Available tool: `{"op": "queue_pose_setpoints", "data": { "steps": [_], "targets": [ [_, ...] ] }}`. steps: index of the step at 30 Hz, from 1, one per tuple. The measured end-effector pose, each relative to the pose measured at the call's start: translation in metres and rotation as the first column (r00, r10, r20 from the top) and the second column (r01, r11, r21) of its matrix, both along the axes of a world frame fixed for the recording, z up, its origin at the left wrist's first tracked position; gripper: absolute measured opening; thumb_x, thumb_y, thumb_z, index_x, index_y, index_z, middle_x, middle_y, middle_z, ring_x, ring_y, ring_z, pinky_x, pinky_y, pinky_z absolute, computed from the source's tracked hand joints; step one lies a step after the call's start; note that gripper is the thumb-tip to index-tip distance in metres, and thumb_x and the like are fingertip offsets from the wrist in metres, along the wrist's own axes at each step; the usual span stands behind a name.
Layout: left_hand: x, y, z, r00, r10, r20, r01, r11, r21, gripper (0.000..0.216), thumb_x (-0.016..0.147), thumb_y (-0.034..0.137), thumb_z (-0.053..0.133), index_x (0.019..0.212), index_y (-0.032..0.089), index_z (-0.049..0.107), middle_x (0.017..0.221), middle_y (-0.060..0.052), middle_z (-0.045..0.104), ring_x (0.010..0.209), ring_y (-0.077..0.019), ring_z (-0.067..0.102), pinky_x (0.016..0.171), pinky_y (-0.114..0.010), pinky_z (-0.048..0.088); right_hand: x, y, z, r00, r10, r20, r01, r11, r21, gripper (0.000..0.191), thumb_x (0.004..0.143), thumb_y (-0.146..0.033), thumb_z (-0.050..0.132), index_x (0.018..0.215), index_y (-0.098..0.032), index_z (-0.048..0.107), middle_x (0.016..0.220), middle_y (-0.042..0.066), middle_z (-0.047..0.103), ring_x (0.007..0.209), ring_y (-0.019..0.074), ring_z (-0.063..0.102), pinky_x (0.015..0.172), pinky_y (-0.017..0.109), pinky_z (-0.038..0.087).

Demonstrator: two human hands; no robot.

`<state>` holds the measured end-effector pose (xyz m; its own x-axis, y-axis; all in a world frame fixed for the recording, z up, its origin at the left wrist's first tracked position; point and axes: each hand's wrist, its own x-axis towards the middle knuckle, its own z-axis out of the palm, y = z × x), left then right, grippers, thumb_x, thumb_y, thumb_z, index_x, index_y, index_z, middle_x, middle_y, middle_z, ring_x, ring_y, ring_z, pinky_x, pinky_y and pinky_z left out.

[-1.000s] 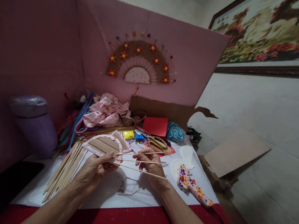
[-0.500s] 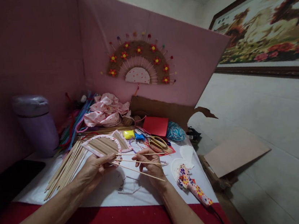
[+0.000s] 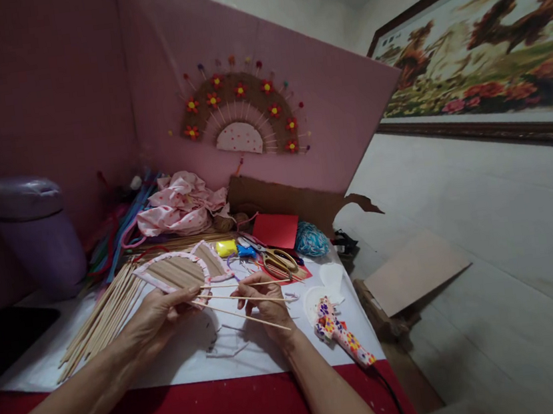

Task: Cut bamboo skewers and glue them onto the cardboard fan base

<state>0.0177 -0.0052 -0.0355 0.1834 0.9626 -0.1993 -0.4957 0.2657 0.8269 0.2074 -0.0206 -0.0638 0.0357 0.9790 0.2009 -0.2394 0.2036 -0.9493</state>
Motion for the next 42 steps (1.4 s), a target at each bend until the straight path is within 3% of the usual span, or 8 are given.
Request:
{"op": "queue_pose_setpoints", "data": {
  "steps": [17, 29, 42],
  "targets": [
    [-0.0004, 0.0004, -0.0050, 1.000, -0.021, -0.002, 0.021, 0.999, 0.024, 0.024, 0.054, 0.015, 0.075, 0.076, 0.013, 0.064, 0.068, -0.001, 0.065, 0.054, -0.0111, 0.056, 0.048, -0.023, 0.046, -0.0014, -0.0021, -0.0006, 1.000, 0.004, 0.023, -0.004, 1.000, -0.006, 0.014, 0.073, -0.028, 0.069, 0.072, -0.019, 0.059, 0.062, 0.000, 0.066, 0.049, 0.0090, 0.053, 0.042, 0.018, 0.034],
    [0.0020, 0.0004, -0.0039, 0.999, 0.025, -0.026, -0.025, 0.999, 0.023, 0.008, 0.053, 0.011, 0.066, 0.058, 0.011, 0.060, 0.054, -0.001, 0.060, 0.051, -0.0110, 0.053, 0.048, -0.022, 0.042, -0.0044, -0.0043, 0.0006, 1.000, -0.012, 0.026, 0.013, 0.998, -0.062, 0.019, 0.070, -0.033, 0.072, 0.070, -0.019, 0.059, 0.060, 0.000, 0.066, 0.048, 0.0096, 0.053, 0.042, 0.018, 0.034],
    [0.0019, 0.0023, -0.0062, 0.996, 0.066, -0.065, -0.062, 0.997, 0.054, 0.009, 0.051, 0.012, 0.066, 0.051, 0.013, 0.058, 0.049, 0.001, 0.057, 0.047, -0.0099, 0.049, 0.047, -0.022, 0.038, -0.0033, -0.0035, -0.0017, 1.000, -0.001, 0.012, 0.002, 0.997, -0.072, 0.017, 0.069, -0.031, 0.072, 0.071, -0.019, 0.060, 0.060, -0.001, 0.066, 0.048, 0.0095, 0.053, 0.043, 0.018, 0.035]
  ]
}}
